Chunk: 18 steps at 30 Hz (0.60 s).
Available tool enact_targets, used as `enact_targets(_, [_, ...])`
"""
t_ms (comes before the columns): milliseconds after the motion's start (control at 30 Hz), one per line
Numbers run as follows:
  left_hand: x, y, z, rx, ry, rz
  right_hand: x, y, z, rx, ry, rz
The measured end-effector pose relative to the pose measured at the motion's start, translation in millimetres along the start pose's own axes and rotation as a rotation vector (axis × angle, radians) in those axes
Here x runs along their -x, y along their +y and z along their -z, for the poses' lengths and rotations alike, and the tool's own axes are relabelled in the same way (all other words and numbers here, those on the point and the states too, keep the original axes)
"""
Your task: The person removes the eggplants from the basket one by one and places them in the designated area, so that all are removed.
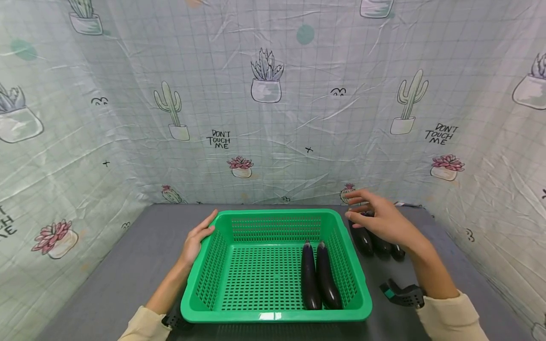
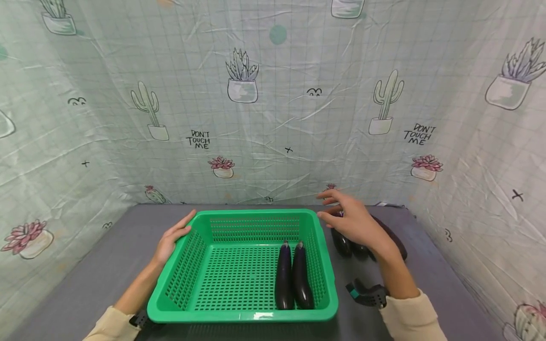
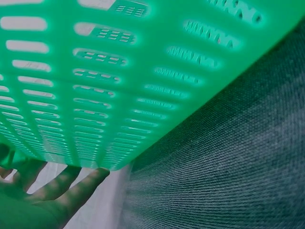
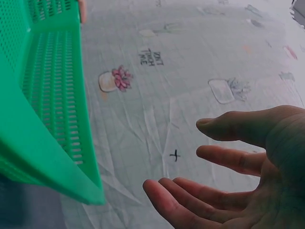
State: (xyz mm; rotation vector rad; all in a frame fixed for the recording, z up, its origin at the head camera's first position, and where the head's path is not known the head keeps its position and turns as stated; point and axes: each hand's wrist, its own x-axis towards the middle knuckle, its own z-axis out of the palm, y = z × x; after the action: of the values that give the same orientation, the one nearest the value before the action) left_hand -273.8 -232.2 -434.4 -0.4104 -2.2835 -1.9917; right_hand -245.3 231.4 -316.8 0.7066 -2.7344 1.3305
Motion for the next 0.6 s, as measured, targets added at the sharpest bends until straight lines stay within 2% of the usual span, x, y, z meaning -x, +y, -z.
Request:
enact_targets(200, [0.9, -0.9, 0.4, 0.000, -0.003, 0.000, -3.0, -2, -11, -0.036, -0.038, 0.016])
enact_targets(600, [0.3, -3.0, 0.2, 0.023, -0.006, 0.024, -13.0, -3, -31, -0.058, -0.102, -0.028])
